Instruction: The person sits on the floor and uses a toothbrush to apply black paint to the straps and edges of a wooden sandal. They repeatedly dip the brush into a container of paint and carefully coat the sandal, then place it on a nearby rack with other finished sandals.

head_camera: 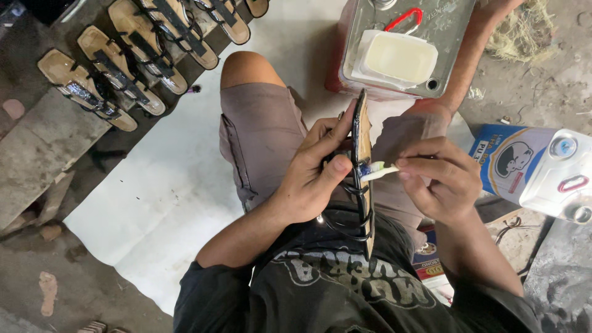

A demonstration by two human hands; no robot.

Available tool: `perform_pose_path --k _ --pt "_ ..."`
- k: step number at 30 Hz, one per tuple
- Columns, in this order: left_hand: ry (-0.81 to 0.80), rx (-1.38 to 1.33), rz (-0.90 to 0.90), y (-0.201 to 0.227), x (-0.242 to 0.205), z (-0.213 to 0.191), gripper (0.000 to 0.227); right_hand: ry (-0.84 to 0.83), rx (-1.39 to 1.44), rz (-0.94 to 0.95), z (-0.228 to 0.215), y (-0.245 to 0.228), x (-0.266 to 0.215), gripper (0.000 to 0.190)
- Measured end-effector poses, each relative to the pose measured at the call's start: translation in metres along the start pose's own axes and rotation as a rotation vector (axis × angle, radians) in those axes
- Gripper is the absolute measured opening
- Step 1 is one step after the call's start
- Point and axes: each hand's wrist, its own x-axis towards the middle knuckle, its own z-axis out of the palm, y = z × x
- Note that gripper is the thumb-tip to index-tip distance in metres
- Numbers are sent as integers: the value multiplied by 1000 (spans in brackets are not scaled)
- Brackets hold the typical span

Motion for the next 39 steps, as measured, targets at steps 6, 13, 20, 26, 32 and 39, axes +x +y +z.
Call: perform_pose_path --k 6,13,20,26,32,39 --pt "-14 57 -35 -1 -1 0 71 -39 -169 85 -7 -11 -6 16" --pt "-48 -13 22 -2 0 -2 70 -22 -159 150 -8 -18 -2 13" --pt "-155 -381 -7 -42 3 -7 80 101 -270 224 13 -4 -8 15" --pt "28 -1159 -450 -84 19 -20 85 27 -154 307 11 14 -8 17" --pt "-15 -1195 -613 -109 -1 -18 74 -80 -751 512 -5 85 31 20" --pt "54 -1167 -674 -120 -22 -7 64 -196 -1041 383 -3 100 50 19"
